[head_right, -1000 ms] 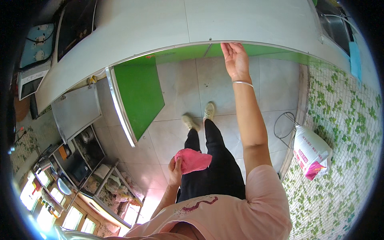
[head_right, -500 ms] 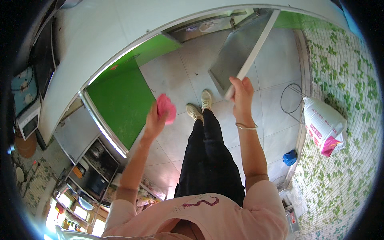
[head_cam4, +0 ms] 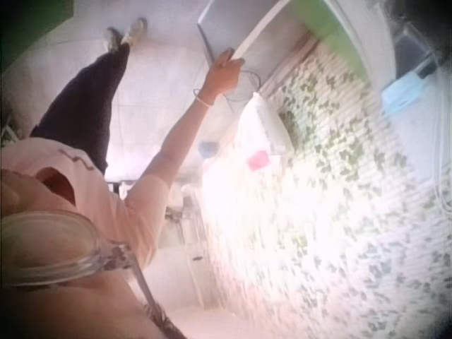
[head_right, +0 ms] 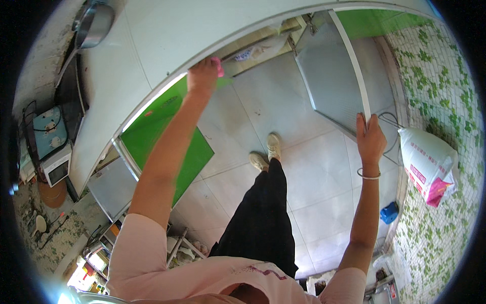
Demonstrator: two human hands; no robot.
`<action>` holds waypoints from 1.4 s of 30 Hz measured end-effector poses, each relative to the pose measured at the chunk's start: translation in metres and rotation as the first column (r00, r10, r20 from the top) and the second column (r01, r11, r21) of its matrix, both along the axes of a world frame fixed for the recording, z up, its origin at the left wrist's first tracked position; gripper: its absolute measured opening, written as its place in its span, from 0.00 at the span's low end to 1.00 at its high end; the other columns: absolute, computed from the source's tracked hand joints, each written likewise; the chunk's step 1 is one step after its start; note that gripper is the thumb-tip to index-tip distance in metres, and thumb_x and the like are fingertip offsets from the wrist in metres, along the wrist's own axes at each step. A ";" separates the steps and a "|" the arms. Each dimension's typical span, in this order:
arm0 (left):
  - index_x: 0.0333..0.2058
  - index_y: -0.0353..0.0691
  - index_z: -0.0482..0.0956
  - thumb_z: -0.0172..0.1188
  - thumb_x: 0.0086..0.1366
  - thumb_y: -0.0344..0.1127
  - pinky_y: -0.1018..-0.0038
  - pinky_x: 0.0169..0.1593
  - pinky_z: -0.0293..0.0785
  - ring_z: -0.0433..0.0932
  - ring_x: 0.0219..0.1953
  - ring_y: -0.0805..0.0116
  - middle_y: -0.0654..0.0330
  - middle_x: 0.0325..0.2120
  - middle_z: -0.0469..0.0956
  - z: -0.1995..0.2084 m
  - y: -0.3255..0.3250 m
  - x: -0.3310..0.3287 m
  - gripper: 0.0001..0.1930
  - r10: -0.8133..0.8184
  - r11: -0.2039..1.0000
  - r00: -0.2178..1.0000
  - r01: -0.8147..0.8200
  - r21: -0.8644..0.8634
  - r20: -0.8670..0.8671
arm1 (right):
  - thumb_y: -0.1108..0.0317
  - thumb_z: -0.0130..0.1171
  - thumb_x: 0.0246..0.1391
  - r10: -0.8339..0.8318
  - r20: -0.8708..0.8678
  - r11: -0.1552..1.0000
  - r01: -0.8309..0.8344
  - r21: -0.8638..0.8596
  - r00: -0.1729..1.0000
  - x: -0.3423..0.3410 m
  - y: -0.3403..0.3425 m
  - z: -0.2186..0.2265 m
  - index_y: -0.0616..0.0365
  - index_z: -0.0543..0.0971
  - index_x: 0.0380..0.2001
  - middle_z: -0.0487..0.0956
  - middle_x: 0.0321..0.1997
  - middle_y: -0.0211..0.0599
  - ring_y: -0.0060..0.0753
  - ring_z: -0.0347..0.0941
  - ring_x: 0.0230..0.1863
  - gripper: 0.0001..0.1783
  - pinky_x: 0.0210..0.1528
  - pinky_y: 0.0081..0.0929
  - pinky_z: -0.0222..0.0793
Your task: The person wipes down the interior and exterior of kitchen cabinets and the surfaces of an induction cooktop and countertop with a pink cloth, then washes a pot and a mug in the sink before wiping the sink area and countertop again.
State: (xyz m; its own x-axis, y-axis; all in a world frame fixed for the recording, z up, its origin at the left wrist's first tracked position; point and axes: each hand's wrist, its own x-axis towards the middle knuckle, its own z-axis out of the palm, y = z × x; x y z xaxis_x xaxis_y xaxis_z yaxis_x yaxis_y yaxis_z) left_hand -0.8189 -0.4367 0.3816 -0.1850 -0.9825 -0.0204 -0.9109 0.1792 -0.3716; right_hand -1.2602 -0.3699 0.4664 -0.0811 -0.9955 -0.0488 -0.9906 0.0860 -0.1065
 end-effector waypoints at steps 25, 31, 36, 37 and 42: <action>0.48 0.43 0.74 0.50 0.59 0.35 0.53 0.54 0.60 0.57 0.59 0.49 0.54 0.50 0.68 -0.031 0.297 -0.052 0.18 0.207 0.753 0.954 -0.296 0.588 0.215 | 0.48 0.45 0.59 0.121 0.031 0.992 -0.120 -0.043 0.992 -0.029 -0.016 -0.005 0.56 0.64 0.28 0.72 0.19 0.47 0.58 0.70 0.24 0.21 0.22 0.46 0.62; 0.47 0.44 0.73 0.44 0.64 0.39 0.53 0.60 0.53 0.55 0.61 0.53 0.56 0.53 0.65 -0.029 0.331 -0.026 0.16 0.389 0.671 0.904 -0.412 0.616 0.179 | 0.47 0.44 0.59 0.068 0.015 0.998 -0.068 0.003 0.998 -0.022 -0.018 -0.004 0.57 0.64 0.28 0.72 0.20 0.47 0.58 0.70 0.25 0.22 0.23 0.46 0.63; 0.44 0.47 0.74 0.49 0.60 0.39 0.58 0.35 0.75 0.60 0.59 0.55 0.56 0.59 0.59 -0.031 0.364 -0.015 0.14 0.361 0.727 0.922 -0.372 0.577 0.139 | 0.47 0.45 0.58 0.074 0.027 0.997 -0.074 -0.006 0.997 -0.033 -0.019 -0.005 0.57 0.64 0.27 0.73 0.20 0.47 0.58 0.71 0.26 0.22 0.24 0.47 0.63; 0.43 0.47 0.75 0.50 0.59 0.39 0.60 0.32 0.76 0.62 0.58 0.56 0.56 0.60 0.58 -0.032 0.369 -0.010 0.14 0.332 0.739 0.933 -0.348 0.577 0.138 | 0.47 0.45 0.58 0.080 0.037 0.997 -0.079 -0.016 0.996 -0.035 -0.020 -0.005 0.58 0.64 0.27 0.73 0.20 0.47 0.58 0.71 0.27 0.23 0.25 0.47 0.63; 0.40 0.47 0.76 0.52 0.56 0.39 0.58 0.32 0.75 0.70 0.49 0.60 0.57 0.52 0.67 -0.028 0.387 -0.002 0.13 0.315 0.733 0.943 -0.313 0.604 0.106 | 0.47 0.45 0.58 0.075 0.004 0.997 -0.075 0.024 0.997 -0.035 -0.024 -0.007 0.58 0.64 0.27 0.73 0.21 0.49 0.60 0.71 0.27 0.22 0.26 0.47 0.64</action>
